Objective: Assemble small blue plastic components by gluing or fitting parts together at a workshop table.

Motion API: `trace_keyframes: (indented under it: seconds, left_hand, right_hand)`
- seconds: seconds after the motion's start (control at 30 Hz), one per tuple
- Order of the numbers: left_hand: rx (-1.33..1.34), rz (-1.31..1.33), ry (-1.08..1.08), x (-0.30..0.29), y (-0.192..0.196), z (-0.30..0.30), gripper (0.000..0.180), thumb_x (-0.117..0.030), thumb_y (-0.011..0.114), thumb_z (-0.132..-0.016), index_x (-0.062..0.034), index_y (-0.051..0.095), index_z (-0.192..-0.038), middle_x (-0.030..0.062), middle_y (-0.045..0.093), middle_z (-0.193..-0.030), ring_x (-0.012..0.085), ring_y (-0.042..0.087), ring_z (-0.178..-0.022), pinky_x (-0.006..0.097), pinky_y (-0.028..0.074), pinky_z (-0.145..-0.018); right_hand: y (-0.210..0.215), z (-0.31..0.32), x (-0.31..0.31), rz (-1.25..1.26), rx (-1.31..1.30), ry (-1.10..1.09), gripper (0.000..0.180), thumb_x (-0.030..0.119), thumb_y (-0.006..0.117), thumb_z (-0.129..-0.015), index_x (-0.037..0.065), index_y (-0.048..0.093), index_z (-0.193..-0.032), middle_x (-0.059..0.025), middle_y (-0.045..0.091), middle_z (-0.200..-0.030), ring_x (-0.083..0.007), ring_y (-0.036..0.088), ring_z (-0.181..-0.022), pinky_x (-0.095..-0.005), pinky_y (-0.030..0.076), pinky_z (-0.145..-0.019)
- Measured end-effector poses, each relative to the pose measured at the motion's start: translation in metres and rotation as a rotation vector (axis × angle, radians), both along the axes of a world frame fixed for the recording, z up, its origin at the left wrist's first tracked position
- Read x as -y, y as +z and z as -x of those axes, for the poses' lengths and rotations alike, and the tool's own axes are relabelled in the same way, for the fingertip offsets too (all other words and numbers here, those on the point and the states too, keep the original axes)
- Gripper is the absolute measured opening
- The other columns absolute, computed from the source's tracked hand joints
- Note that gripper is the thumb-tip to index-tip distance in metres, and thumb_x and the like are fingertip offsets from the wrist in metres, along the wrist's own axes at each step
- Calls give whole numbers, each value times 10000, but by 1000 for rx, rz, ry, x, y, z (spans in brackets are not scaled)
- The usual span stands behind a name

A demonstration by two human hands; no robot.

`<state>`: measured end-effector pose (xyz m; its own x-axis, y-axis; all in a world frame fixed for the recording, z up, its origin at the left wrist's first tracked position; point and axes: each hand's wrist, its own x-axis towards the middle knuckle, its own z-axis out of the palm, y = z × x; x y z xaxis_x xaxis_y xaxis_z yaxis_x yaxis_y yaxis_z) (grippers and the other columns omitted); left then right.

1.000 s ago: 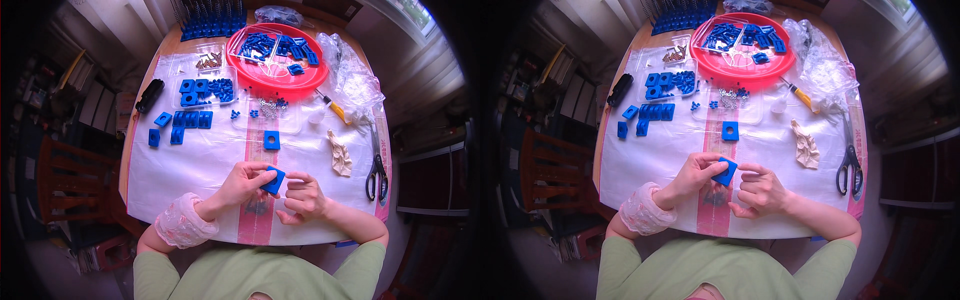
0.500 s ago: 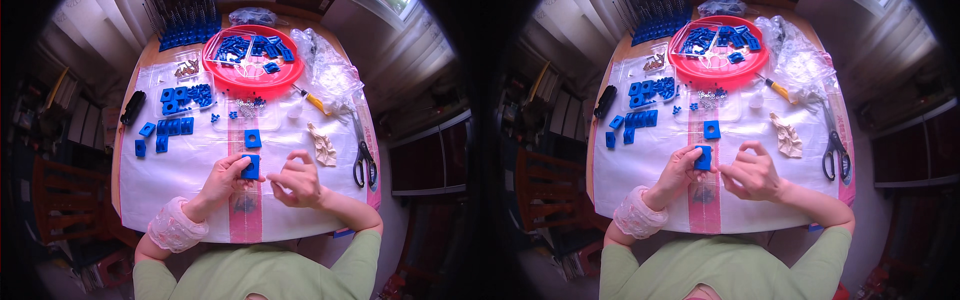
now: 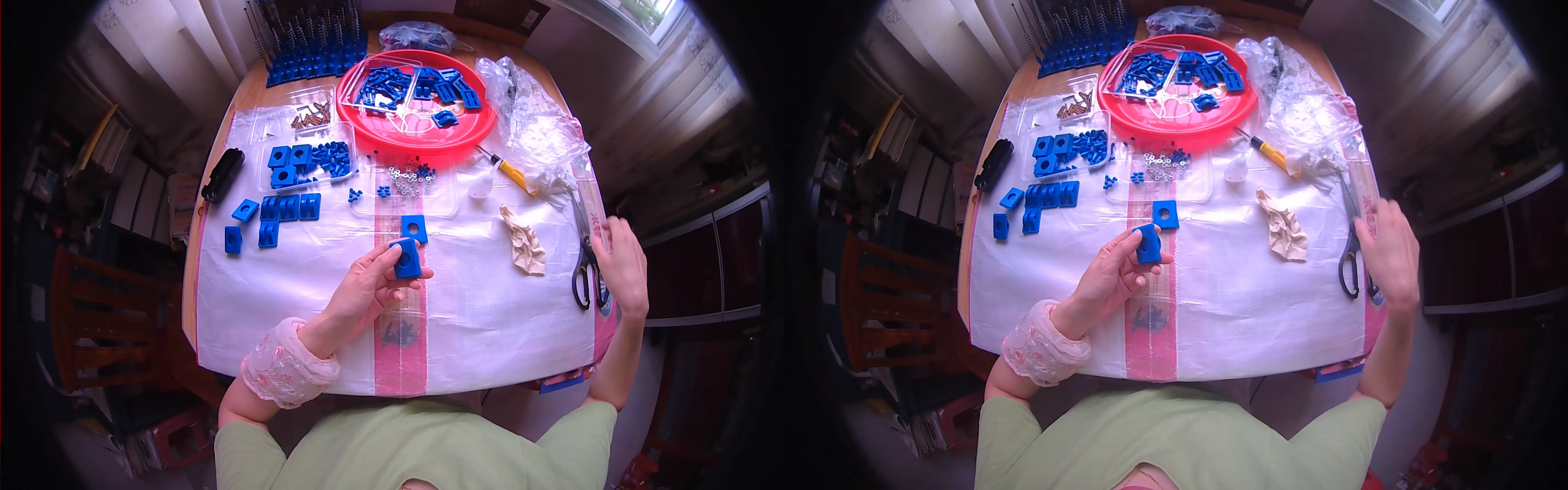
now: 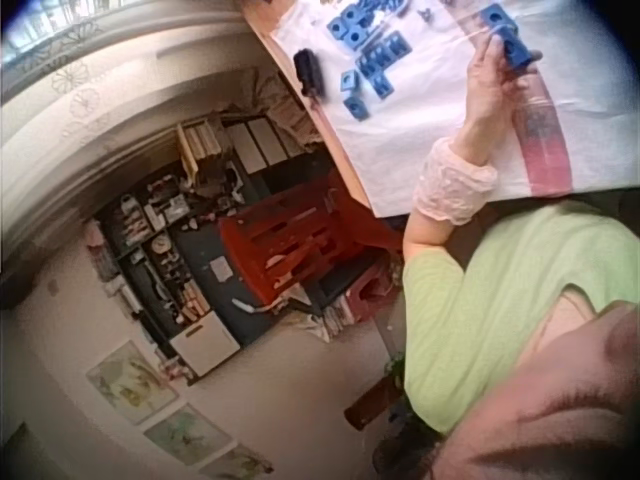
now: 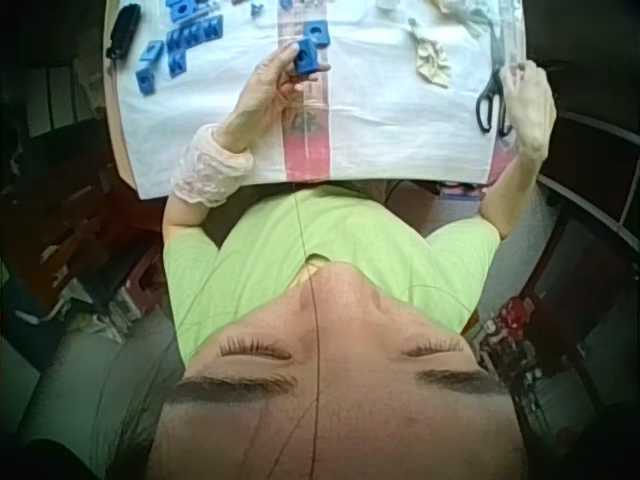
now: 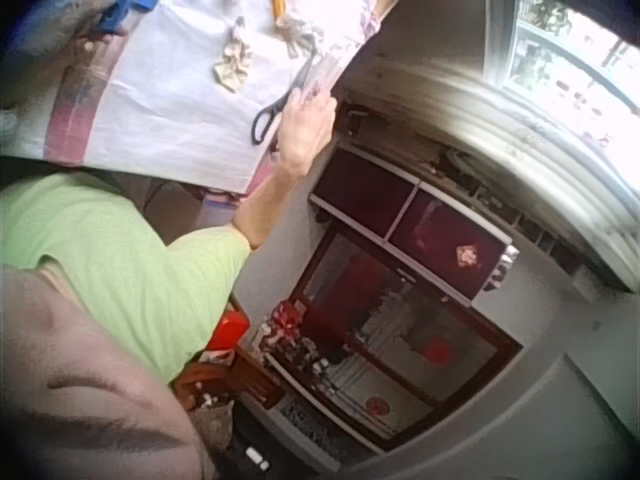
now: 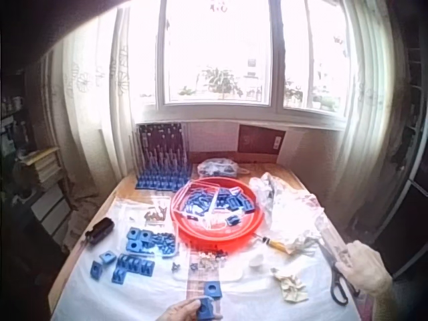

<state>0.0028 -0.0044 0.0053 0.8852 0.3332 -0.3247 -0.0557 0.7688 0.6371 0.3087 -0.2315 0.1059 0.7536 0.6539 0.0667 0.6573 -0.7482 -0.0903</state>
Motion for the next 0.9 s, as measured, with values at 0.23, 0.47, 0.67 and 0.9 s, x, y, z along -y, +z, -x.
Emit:
trace_keyframes:
  seconds: [0.23,0.47,0.67,0.9]
  left_hand:
    - [-18,76,32,1,3,-2,339,-289,476,-1049,-92,521,-1321,172,670,-1164,155,696,-939,169,569,-623]
    - [-15,91,103,-2,3,-2,323,-250,472,-1047,-29,531,-1275,136,656,-1190,116,683,-951,162,570,-643]
    - [-21,41,59,0,3,-1,310,-268,462,-1051,-26,557,-1221,75,671,-1113,48,640,-813,162,539,-647]
    - [-40,26,55,-1,5,-2,302,-252,448,-1056,-16,558,-1209,69,676,-1087,46,645,-812,156,547,-645]
  right_hand:
    - [-57,-25,63,-61,-54,-36,582,197,679,-876,7,426,-1365,-221,542,-1219,-392,521,-1159,-472,428,-969]
    - [-55,19,55,-78,38,-153,369,109,629,-884,-27,479,-1191,-217,521,-1162,-397,509,-1105,-461,412,-955]
    - [-70,22,59,-34,-30,-152,379,111,657,-846,-60,503,-1147,-220,529,-1152,-396,524,-1104,-459,418,-965]
    - [-60,-1,64,-76,-148,-229,341,108,688,-778,-85,591,-1043,-222,641,-982,-390,650,-910,-425,502,-845]
